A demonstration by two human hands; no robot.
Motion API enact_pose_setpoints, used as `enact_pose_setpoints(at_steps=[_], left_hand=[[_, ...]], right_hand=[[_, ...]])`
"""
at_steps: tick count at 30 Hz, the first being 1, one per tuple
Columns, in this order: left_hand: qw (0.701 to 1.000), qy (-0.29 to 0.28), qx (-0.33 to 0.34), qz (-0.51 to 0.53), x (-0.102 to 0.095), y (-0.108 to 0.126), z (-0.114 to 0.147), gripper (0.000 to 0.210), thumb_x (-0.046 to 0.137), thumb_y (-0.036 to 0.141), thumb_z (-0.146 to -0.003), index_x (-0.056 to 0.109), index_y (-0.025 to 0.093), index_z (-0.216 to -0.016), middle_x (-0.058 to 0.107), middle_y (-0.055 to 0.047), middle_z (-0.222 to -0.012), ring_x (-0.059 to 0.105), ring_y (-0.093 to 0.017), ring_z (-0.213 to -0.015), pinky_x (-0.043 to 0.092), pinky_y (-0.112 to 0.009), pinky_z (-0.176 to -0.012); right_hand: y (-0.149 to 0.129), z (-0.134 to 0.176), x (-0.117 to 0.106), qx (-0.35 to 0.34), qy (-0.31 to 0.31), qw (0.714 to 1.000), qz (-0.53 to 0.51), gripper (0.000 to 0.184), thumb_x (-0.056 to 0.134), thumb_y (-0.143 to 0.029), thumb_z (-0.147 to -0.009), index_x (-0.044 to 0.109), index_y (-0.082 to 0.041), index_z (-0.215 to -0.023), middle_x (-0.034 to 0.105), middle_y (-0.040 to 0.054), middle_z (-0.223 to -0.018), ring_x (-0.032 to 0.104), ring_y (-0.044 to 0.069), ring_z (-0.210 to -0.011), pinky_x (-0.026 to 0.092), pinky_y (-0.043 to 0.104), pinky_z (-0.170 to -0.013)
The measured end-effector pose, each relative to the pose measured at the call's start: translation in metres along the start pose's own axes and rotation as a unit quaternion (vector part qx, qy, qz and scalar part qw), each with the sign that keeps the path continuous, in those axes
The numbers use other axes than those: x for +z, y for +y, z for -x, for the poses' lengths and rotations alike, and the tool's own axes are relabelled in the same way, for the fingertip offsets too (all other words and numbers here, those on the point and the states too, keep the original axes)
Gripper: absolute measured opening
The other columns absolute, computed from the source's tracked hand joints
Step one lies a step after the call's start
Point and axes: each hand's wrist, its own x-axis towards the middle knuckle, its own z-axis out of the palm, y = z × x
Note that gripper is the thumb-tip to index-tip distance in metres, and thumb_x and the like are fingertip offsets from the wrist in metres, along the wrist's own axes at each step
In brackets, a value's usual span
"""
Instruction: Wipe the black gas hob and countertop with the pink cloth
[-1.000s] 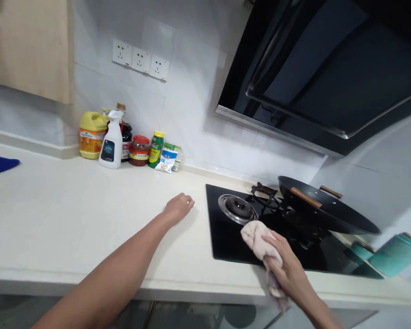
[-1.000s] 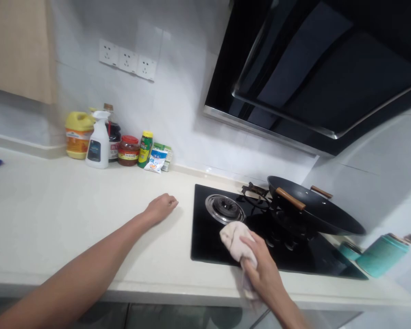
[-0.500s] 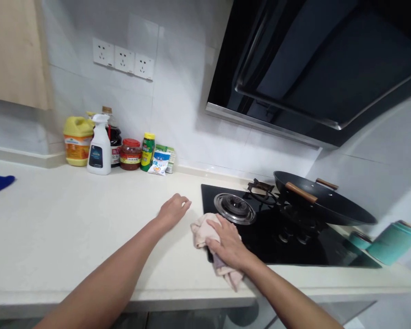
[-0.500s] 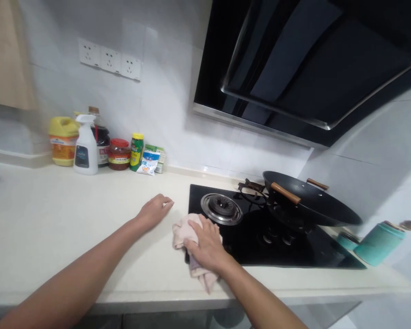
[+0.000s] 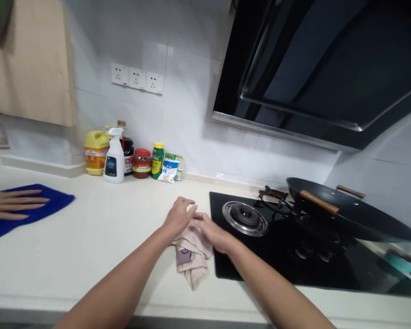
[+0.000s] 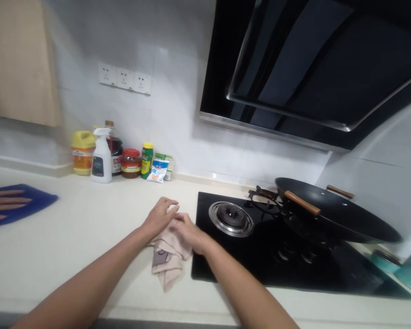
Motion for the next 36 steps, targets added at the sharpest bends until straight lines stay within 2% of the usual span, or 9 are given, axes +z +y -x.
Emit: enact_pose_setpoints(at_steps=[3,6,8,10,13,20,25,30,36], left_hand=[[1.0,-0.022,0.015,-0.016,-0.004,0.017,0.011,0.039,0.05,0.047,-0.091,0.067,0.023,-0.117,0.059,-0.009,-0.116,0.056,-0.025,-0.117,0.044,-0.037,-0.104],[0.988,-0.119,0.038,-0.088,0.002,0.037,0.03,0.044,0.058,0.055,-0.085,0.068,0.029,-0.118,0.06,-0.009,-0.12,0.053,-0.03,-0.118,0.042,-0.045,-0.104],[0.971,-0.167,0.076,-0.153,0.009,0.046,0.044,0.043,0.062,0.055,-0.082,0.07,0.03,-0.115,0.061,-0.011,-0.124,0.05,-0.035,-0.122,0.036,-0.053,-0.107],[0.957,-0.186,0.095,-0.199,0.013,0.05,0.057,0.043,0.061,0.054,-0.083,0.069,0.032,-0.119,0.057,-0.012,-0.135,0.041,-0.038,-0.133,0.025,-0.062,-0.112],[0.953,-0.207,0.047,-0.218,0.008,0.049,0.072,0.055,0.056,0.057,-0.085,0.058,0.039,-0.137,0.041,-0.007,-0.157,0.023,-0.043,-0.147,0.007,-0.073,-0.113],[0.939,-0.281,-0.016,-0.197,-0.017,0.037,0.081,0.057,0.057,0.057,-0.086,0.052,0.046,-0.142,0.02,-0.003,-0.167,0.007,-0.05,-0.15,0.014,-0.075,-0.112],[0.939,-0.29,-0.001,-0.183,0.006,0.016,0.023,0.047,0.048,0.061,-0.092,0.057,0.048,-0.136,0.023,0.0,-0.166,0.011,-0.045,-0.151,0.013,-0.072,-0.113],[0.955,-0.214,-0.045,-0.202,0.049,-0.02,-0.069,0.045,0.043,0.061,-0.093,0.062,0.046,-0.131,0.021,0.002,-0.167,0.015,-0.04,-0.151,0.014,-0.063,-0.117],[0.956,-0.161,-0.067,-0.236,0.084,-0.067,-0.166,0.071,0.049,0.059,-0.086,0.042,0.027,-0.149,0.033,-0.014,-0.16,0.023,-0.036,-0.148,0.018,-0.058,-0.117]], right_hand=[[0.001,-0.006,-0.05,-0.016,0.086,0.994,-0.067,0.04,0.052,-0.048,-0.088,0.058,-0.019,-0.115,0.067,0.0101,-0.111,0.068,0.022,-0.095,0.051,0.04,-0.09],[0.002,-0.005,-0.087,-0.119,0.279,0.951,0.063,0.034,0.049,-0.046,-0.089,0.062,-0.02,-0.105,0.07,0.0088,-0.102,0.065,0.022,-0.092,0.048,0.039,-0.089],[0.006,-0.003,-0.094,-0.165,0.346,0.909,0.162,0.032,0.046,-0.043,-0.091,0.064,-0.02,-0.101,0.07,0.0082,-0.1,0.063,0.022,-0.094,0.046,0.036,-0.091],[0.012,-0.002,-0.089,-0.179,0.333,0.898,0.226,0.032,0.042,-0.04,-0.093,0.066,-0.02,-0.097,0.07,0.0077,-0.097,0.063,0.022,-0.092,0.045,0.034,-0.089],[0.023,-0.004,-0.076,-0.16,0.263,0.908,0.284,0.031,0.039,-0.034,-0.095,0.067,-0.02,-0.095,0.07,0.0058,-0.095,0.062,0.02,-0.089,0.044,0.031,-0.084],[0.03,-0.009,-0.057,-0.138,0.204,0.906,0.346,0.028,0.04,-0.029,-0.097,0.066,-0.021,-0.09,0.068,0.0043,-0.091,0.061,0.018,-0.085,0.041,0.029,-0.078],[0.033,-0.012,-0.048,-0.156,0.209,0.909,0.325,0.025,0.042,-0.028,-0.097,0.065,-0.021,-0.089,0.068,0.0031,-0.089,0.061,0.018,-0.082,0.04,0.029,-0.076],[0.036,-0.014,-0.043,-0.156,0.175,0.9,0.368,0.024,0.044,-0.025,-0.097,0.062,-0.021,-0.082,0.066,0.0026,-0.084,0.058,0.018,-0.082,0.036,0.031,-0.076],[0.038,-0.012,-0.037,-0.173,0.097,0.878,0.436,0.018,0.051,-0.02,-0.093,0.068,-0.022,-0.088,0.064,0.0043,-0.091,0.051,0.02,-0.09,0.033,0.034,-0.079]])
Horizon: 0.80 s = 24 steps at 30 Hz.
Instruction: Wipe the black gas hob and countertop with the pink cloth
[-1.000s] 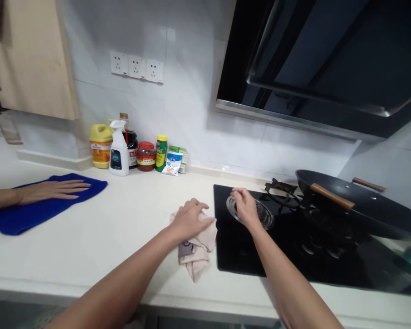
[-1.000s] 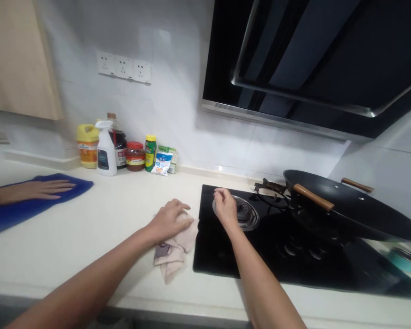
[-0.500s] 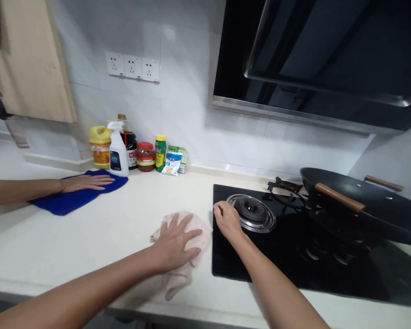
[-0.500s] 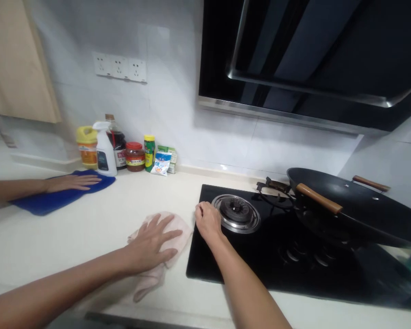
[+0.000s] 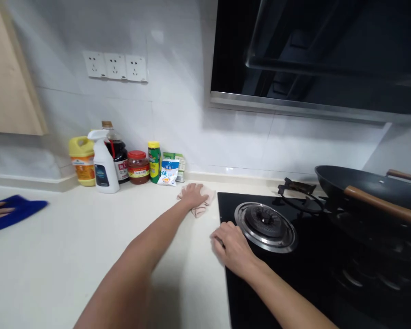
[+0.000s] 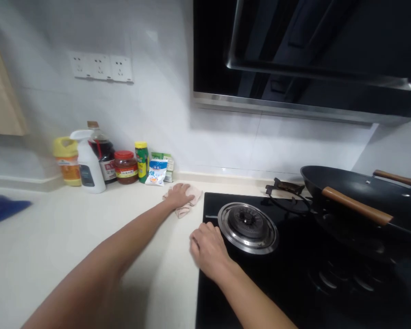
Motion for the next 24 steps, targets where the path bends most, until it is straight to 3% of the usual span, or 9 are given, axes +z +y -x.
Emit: enact_pose_setpoints(at_steps=[5,9,14,18,21,24], left_hand=[[1.0,-0.016,-0.014,-0.001,0.004,-0.016,-0.047,0.072,0.044,0.07,-0.085,0.047,0.033,-0.146,0.028,-0.012,-0.163,0.019,-0.039,-0.149,0.017,-0.063,-0.115],[0.999,-0.034,-0.012,0.0,0.005,-0.023,-0.045,0.075,0.045,0.076,-0.081,0.046,0.038,-0.147,0.021,-0.007,-0.166,0.013,-0.04,-0.151,0.016,-0.065,-0.114],[0.999,-0.038,0.003,-0.009,-0.005,-0.041,0.003,0.064,0.051,0.067,-0.084,0.049,0.042,-0.143,0.028,0.0,-0.165,0.019,-0.034,-0.15,0.019,-0.055,-0.118],[0.999,-0.028,-0.016,-0.019,-0.026,-0.076,0.059,0.06,0.049,0.064,-0.086,0.049,0.044,-0.143,0.029,0.002,-0.164,0.021,-0.03,-0.15,0.019,-0.049,-0.119],[0.997,-0.02,-0.066,-0.033,-0.049,-0.115,0.099,0.061,0.046,0.065,-0.086,0.046,0.044,-0.144,0.028,0.002,-0.165,0.021,-0.032,-0.15,0.02,-0.054,-0.118],[0.989,-0.006,-0.14,-0.053,-0.075,-0.159,0.129,0.062,0.044,0.065,-0.088,0.045,0.041,-0.145,0.028,-0.004,-0.165,0.023,-0.039,-0.147,0.021,-0.066,-0.112]], right_hand=[[0.003,0.0,0.001,0.006,-0.018,1.0,-0.003,0.016,0.055,-0.021,-0.091,0.069,-0.022,-0.098,0.06,0.0056,-0.1,0.048,0.021,-0.096,0.034,0.037,-0.083],[0.007,-0.002,0.0,0.013,-0.029,0.999,-0.01,0.017,0.055,-0.022,-0.091,0.069,-0.022,-0.1,0.059,0.0054,-0.102,0.047,0.021,-0.098,0.035,0.037,-0.084],[0.011,-0.001,0.0,0.012,-0.036,0.999,-0.01,0.016,0.056,-0.023,-0.091,0.069,-0.023,-0.099,0.06,0.0053,-0.103,0.048,0.021,-0.1,0.035,0.037,-0.087],[0.012,0.0,-0.001,0.02,-0.039,0.999,-0.015,0.016,0.055,-0.026,-0.093,0.069,-0.023,-0.1,0.061,0.0053,-0.106,0.049,0.021,-0.103,0.034,0.038,-0.089],[0.01,0.002,-0.002,0.026,-0.045,0.999,-0.009,0.017,0.054,-0.026,-0.093,0.069,-0.022,-0.1,0.061,0.0056,-0.107,0.049,0.022,-0.104,0.034,0.039,-0.09],[0.006,0.003,-0.003,0.027,-0.055,0.998,0.002,0.018,0.052,-0.028,-0.095,0.069,-0.022,-0.098,0.061,0.006,-0.108,0.049,0.023,-0.105,0.034,0.04,-0.09]])
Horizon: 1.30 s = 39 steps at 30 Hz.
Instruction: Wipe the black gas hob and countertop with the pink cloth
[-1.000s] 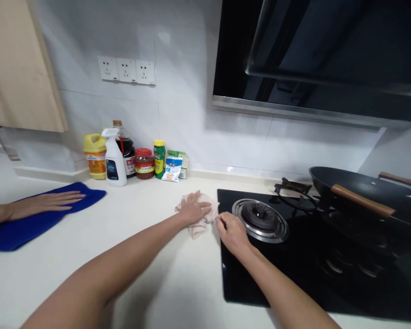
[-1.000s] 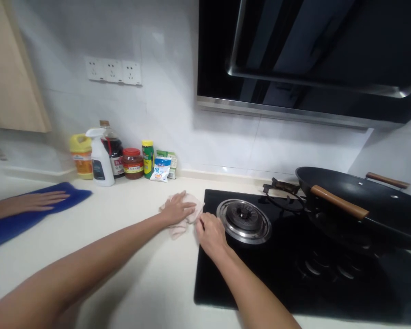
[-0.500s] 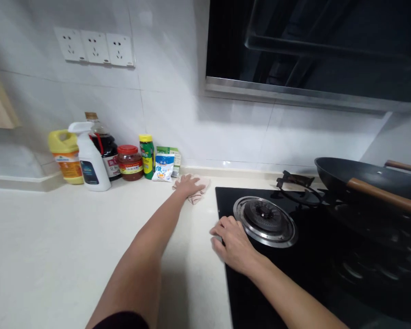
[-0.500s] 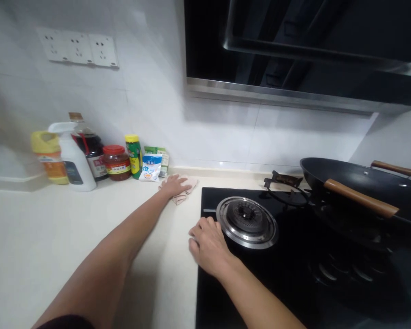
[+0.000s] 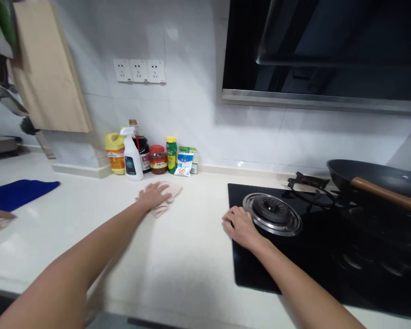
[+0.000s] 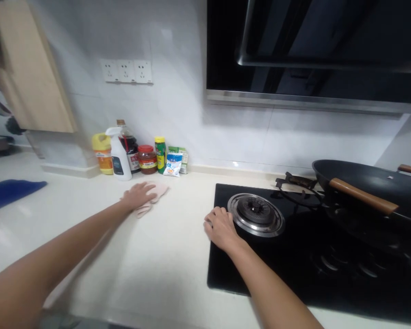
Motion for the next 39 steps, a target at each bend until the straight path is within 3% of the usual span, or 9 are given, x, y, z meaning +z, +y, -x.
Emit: enact_pose_setpoints(at_steps=[5,9,12,16,21,25,29,33,39], left_hand=[[0.992,0.034,-0.116,-0.022,-0.024,-0.059,0.003,0.061,0.045,0.064,-0.089,0.048,0.033,-0.141,0.039,-0.011,-0.156,0.032,-0.049,-0.138,0.028,-0.073,-0.105],[0.984,0.05,-0.167,-0.033,-0.022,-0.056,-0.019,0.065,0.046,0.065,-0.088,0.05,0.025,-0.139,0.044,-0.017,-0.149,0.035,-0.054,-0.133,0.029,-0.075,-0.1],[0.984,0.045,-0.169,-0.039,-0.011,-0.027,-0.04,0.069,0.041,0.066,-0.088,0.049,0.022,-0.141,0.039,-0.021,-0.152,0.032,-0.055,-0.135,0.025,-0.077,-0.1],[0.991,0.026,-0.121,-0.04,0.009,0.034,-0.06,0.069,0.038,0.064,-0.087,0.045,0.029,-0.146,0.03,-0.017,-0.159,0.027,-0.051,-0.141,0.023,-0.073,-0.105],[0.999,0.006,-0.018,-0.026,0.029,0.118,-0.05,0.069,0.041,0.066,-0.085,0.046,0.034,-0.146,0.031,-0.012,-0.16,0.027,-0.045,-0.143,0.024,-0.068,-0.108],[0.995,-0.003,0.098,-0.016,0.036,0.164,-0.001,0.064,0.045,0.065,-0.086,0.048,0.039,-0.145,0.032,-0.007,-0.161,0.028,-0.039,-0.144,0.027,-0.064,-0.11],[0.979,-0.002,0.203,-0.008,0.039,0.176,0.074,0.059,0.052,0.064,-0.087,0.051,0.044,-0.142,0.03,-0.001,-0.162,0.028,-0.033,-0.145,0.029,-0.056,-0.113],[0.961,0.009,0.275,0.013,0.033,0.149,0.148,0.057,0.062,0.056,-0.086,0.056,0.04,-0.14,0.033,-0.004,-0.161,0.029,-0.037,-0.145,0.029,-0.059,-0.114],[0.944,0.008,0.329,0.012,0.013,0.063,0.244,0.054,0.051,0.056,-0.093,0.049,0.041,-0.145,0.026,-0.005,-0.165,0.026,-0.039,-0.149,0.032,-0.06,-0.114]], right_hand=[[-0.006,0.001,0.001,-0.008,-0.01,1.0,0.003,0.029,0.044,-0.042,-0.1,0.066,-0.023,-0.102,0.061,0.0073,-0.109,0.047,0.025,-0.105,0.035,0.043,-0.09],[-0.007,-0.001,0.005,-0.009,-0.008,1.0,0.009,0.031,0.043,-0.045,-0.101,0.064,-0.024,-0.109,0.058,0.0083,-0.117,0.047,0.026,-0.106,0.034,0.048,-0.094],[-0.006,-0.003,0.007,-0.008,-0.013,1.0,0.021,0.032,0.042,-0.046,-0.101,0.064,-0.026,-0.111,0.057,0.0076,-0.118,0.047,0.026,-0.107,0.034,0.05,-0.096],[-0.005,-0.003,0.006,-0.001,-0.028,0.999,0.022,0.033,0.04,-0.046,-0.101,0.063,-0.026,-0.114,0.057,0.0077,-0.12,0.046,0.027,-0.109,0.033,0.051,-0.097],[-0.003,-0.003,0.006,0.001,-0.027,1.0,0.012,0.036,0.035,-0.046,-0.102,0.063,-0.028,-0.114,0.054,0.0084,-0.124,0.046,0.027,-0.112,0.033,0.052,-0.099],[0.001,-0.008,0.002,0.073,0.038,0.996,-0.039,0.039,0.029,-0.044,-0.104,0.061,-0.027,-0.118,0.051,0.0103,-0.128,0.047,0.026,-0.115,0.038,0.049,-0.098],[0.008,-0.012,-0.006,0.127,0.114,0.985,-0.028,0.042,0.026,-0.044,-0.104,0.062,-0.026,-0.117,0.051,0.01,-0.127,0.047,0.027,-0.115,0.04,0.046,-0.096],[0.012,-0.009,-0.009,0.129,0.081,0.988,-0.017,0.046,0.023,-0.046,-0.104,0.065,-0.028,-0.112,0.052,0.0087,-0.125,0.049,0.026,-0.111,0.041,0.045,-0.093],[0.01,-0.005,-0.004,0.127,0.039,0.991,-0.012,0.046,0.024,-0.046,-0.104,0.065,-0.027,-0.113,0.051,0.0091,-0.125,0.047,0.026,-0.114,0.038,0.046,-0.098]])
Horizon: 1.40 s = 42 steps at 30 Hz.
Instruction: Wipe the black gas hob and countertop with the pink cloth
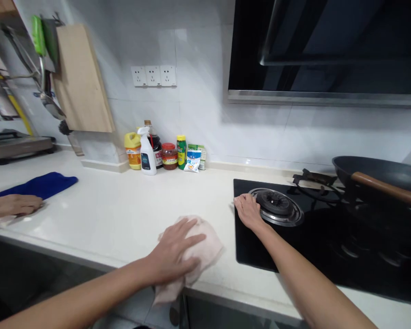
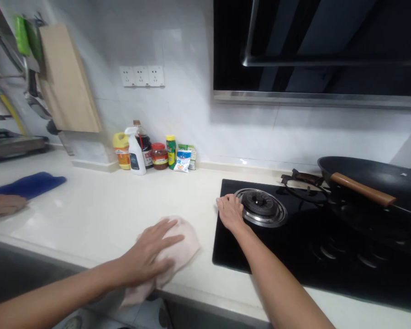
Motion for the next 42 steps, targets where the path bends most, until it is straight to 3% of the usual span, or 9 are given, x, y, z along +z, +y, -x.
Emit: enact_pose_setpoints(at_steps=[4,7,12,16,22,26,34,39,42], left_hand=[[0.997,0.015,-0.073,-0.037,-0.013,-0.04,0.053,0.052,0.047,0.058,-0.095,0.048,0.045,-0.145,0.028,0.001,-0.165,0.033,-0.034,-0.147,0.037,-0.053,-0.113],[0.98,0.02,-0.19,-0.061,-0.021,-0.088,0.053,0.052,0.044,0.058,-0.094,0.051,0.043,-0.144,0.034,-0.001,-0.162,0.035,-0.033,-0.145,0.039,-0.052,-0.111],[0.922,0.016,-0.377,-0.084,-0.033,-0.161,-0.012,0.059,0.041,0.06,-0.091,0.05,0.038,-0.145,0.035,-0.008,-0.16,0.032,-0.039,-0.144,0.036,-0.063,-0.107],[0.897,0.007,-0.435,-0.073,-0.035,-0.177,-0.081,0.066,0.04,0.063,-0.087,0.046,0.037,-0.147,0.033,-0.012,-0.16,0.032,-0.046,-0.141,0.03,-0.071,-0.104],[0.928,-0.006,-0.367,-0.062,-0.008,-0.121,-0.155,0.065,0.038,0.062,-0.088,0.047,0.036,-0.146,0.032,-0.011,-0.16,0.03,-0.044,-0.14,0.03,-0.068,-0.105],[0.969,-0.013,-0.242,-0.049,0.013,-0.051,-0.158,0.059,0.047,0.064,-0.088,0.049,0.043,-0.143,0.03,-0.002,-0.162,0.028,-0.037,-0.143,0.03,-0.06,-0.11],[1.0,-0.018,-0.021,0.01,0.004,0.038,-0.04,0.055,0.057,0.054,-0.089,0.054,0.038,-0.142,0.031,-0.007,-0.162,0.027,-0.042,-0.146,0.029,-0.064,-0.113],[1.0,-0.025,0.0,0.012,-0.015,0.028,0.028,0.049,0.053,0.053,-0.093,0.053,0.044,-0.142,0.029,-0.001,-0.164,0.032,-0.036,-0.146,0.035,-0.057,-0.114],[0.999,-0.018,-0.039,-0.008,-0.021,0.008,0.041,0.047,0.05,0.053,-0.095,0.053,0.045,-0.141,0.031,-0.001,-0.163,0.034,-0.034,-0.145,0.038,-0.055,-0.112]], right_hand=[[-0.003,0.002,0.004,-0.014,-0.024,0.999,0.028,0.047,0.025,-0.048,-0.104,0.066,-0.027,-0.113,0.051,0.0091,-0.126,0.046,0.026,-0.115,0.034,0.046,-0.102],[-0.004,0.002,0.006,-0.023,-0.035,0.997,0.059,0.048,0.025,-0.049,-0.104,0.066,-0.026,-0.116,0.05,0.0098,-0.129,0.044,0.027,-0.116,0.032,0.048,-0.103],[-0.003,0.001,0.008,-0.026,-0.049,0.996,0.076,0.052,0.023,-0.051,-0.104,0.066,-0.026,-0.119,0.049,0.0108,-0.131,0.044,0.028,-0.117,0.032,0.048,-0.103],[-0.003,0.0,0.008,-0.03,-0.053,0.995,0.085,0.052,0.023,-0.05,-0.104,0.066,-0.026,-0.12,0.049,0.011,-0.133,0.043,0.028,-0.119,0.031,0.049,-0.104],[-0.001,-0.002,0.006,-0.028,-0.059,0.995,0.075,0.05,0.025,-0.05,-0.104,0.066,-0.027,-0.119,0.05,0.0103,-0.131,0.043,0.029,-0.118,0.031,0.051,-0.103],[0.002,-0.004,0.004,-0.021,-0.061,0.996,0.056,0.05,0.024,-0.05,-0.104,0.065,-0.028,-0.121,0.05,0.0107,-0.13,0.044,0.028,-0.118,0.032,0.05,-0.103],[0.0,-0.002,0.0,0.008,-0.059,0.998,0.029,0.048,0.025,-0.049,-0.104,0.065,-0.028,-0.119,0.051,0.0102,-0.129,0.044,0.028,-0.119,0.033,0.048,-0.104],[0.003,-0.003,-0.01,0.024,-0.043,0.999,0.005,0.048,0.024,-0.047,-0.104,0.066,-0.025,-0.113,0.053,0.0093,-0.126,0.047,0.027,-0.117,0.034,0.046,-0.103],[0.008,-0.008,-0.027,0.026,0.04,0.999,-0.006,0.047,0.025,-0.045,-0.104,0.067,-0.024,-0.11,0.056,0.0096,-0.122,0.05,0.026,-0.113,0.037,0.043,-0.099]])
